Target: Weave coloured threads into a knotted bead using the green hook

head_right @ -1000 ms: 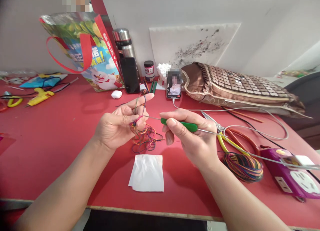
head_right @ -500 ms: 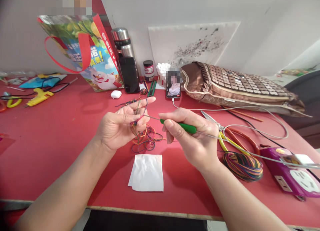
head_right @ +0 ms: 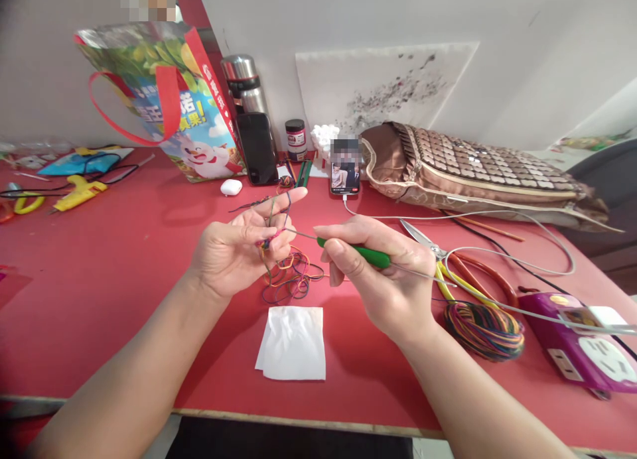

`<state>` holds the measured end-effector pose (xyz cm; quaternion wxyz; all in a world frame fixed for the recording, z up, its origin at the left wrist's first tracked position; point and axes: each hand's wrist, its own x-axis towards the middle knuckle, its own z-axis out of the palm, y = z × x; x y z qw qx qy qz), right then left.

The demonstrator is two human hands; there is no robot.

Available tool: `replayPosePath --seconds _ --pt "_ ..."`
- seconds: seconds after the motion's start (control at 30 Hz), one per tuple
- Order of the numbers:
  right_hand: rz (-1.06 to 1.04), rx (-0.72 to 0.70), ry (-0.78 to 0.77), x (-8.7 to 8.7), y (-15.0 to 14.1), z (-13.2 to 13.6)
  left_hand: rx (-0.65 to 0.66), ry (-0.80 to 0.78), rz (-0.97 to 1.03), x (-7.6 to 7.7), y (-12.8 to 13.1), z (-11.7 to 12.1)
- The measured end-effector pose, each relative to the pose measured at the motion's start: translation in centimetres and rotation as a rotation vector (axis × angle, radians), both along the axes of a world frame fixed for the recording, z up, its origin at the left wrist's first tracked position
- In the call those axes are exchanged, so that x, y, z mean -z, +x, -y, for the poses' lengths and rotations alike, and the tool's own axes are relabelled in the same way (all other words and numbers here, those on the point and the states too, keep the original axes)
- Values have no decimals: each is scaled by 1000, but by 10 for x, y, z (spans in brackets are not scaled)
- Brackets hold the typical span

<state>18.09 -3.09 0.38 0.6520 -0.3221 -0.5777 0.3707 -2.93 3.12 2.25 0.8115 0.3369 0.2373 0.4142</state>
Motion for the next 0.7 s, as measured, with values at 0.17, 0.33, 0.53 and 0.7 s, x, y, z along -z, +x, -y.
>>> replayPosePath --seconds 0.17,0.33,0.53,0.7 --pt "-1 -30 -28 -2 2 1 39 -69 40 -1 2 0" --pt "-96 -60 -106 -4 1 0 59 -86 70 -3 1 -1" --pt "-256 -109 -251 -12 0 -5 51 -2 6 0 -1 -1" --pt "-354 -189 -375 -10 -6 -10 -47 90 -31 1 11 8"
